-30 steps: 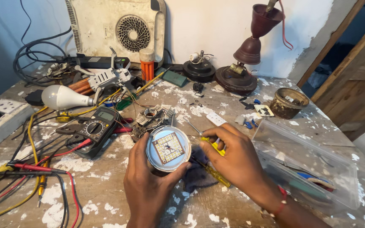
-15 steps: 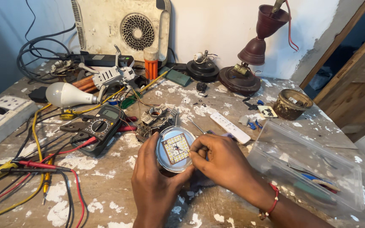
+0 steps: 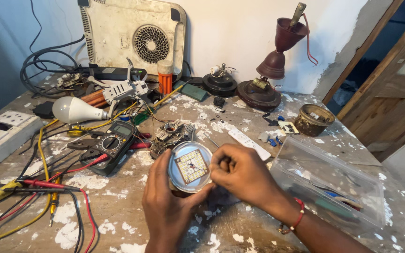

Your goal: The person pries open the diffuser of a round LED bulb with a yellow-handled screwdriver, working it around the rim to separate the cover from the housing. They then lift out the LED circuit board, handle the driver board and its wires, and wipe parts with a cloth on the workbench.

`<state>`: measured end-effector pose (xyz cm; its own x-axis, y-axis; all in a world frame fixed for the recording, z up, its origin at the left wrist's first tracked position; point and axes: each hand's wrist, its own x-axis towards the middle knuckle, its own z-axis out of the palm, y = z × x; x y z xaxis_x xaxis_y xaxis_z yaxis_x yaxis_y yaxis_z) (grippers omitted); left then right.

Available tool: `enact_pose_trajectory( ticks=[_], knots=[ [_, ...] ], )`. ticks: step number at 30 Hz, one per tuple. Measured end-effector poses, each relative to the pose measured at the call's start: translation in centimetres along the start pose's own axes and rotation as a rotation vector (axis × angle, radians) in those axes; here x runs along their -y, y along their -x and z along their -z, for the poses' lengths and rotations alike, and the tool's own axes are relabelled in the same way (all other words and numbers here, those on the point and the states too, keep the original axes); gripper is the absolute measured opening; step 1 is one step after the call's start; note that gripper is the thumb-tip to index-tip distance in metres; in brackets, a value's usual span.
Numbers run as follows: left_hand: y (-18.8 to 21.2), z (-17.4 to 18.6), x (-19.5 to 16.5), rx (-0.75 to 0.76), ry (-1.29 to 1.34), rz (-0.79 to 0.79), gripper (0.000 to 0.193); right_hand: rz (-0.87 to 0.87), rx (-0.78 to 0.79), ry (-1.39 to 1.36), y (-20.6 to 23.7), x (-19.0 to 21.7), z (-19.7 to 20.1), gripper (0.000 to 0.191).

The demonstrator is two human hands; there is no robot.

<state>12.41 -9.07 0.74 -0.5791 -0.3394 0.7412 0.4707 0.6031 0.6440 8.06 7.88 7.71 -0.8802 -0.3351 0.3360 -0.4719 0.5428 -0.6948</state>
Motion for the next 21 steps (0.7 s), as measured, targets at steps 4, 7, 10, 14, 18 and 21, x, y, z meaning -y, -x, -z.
enact_pose_trajectory(
  ticks=[4, 7, 10, 14, 18, 21],
  knots=[
    [-0.4, 2.8, 0.4, -0.097, -0.057, -0.1, 0.104, -0.061, -0.054, -0.238, 0.6, -0.8, 0.1, 0.008],
    [-0.8, 6.0, 2.0, -0.154, -0.208, -0.137, 0.104, 0.0, 0.0, -0.111, 0.9, -1.6, -1.0, 0.007],
    [-1.1, 9.2, 3.6, -0.164, -0.34, -0.18, 0.101, 0.094, 0.12, 0.013, 0.8, -2.2, -3.0, 0.013],
    [-1.1, 11.4, 5.8, -0.09, -0.429, -0.254, 0.099, 0.407, 0.289, 0.144, -0.3, -2.6, -5.5, 0.017],
    [-0.8, 11.7, 7.3, 0.037, -0.437, -0.263, 0.094, 0.446, 0.307, 0.265, -1.9, -2.5, -8.2, 0.019],
    [-0.9, 11.4, 8.0, 0.133, -0.394, -0.24, 0.093, 0.427, 0.327, 0.306, -3.4, -2.6, -9.6, 0.018]
  ],
)
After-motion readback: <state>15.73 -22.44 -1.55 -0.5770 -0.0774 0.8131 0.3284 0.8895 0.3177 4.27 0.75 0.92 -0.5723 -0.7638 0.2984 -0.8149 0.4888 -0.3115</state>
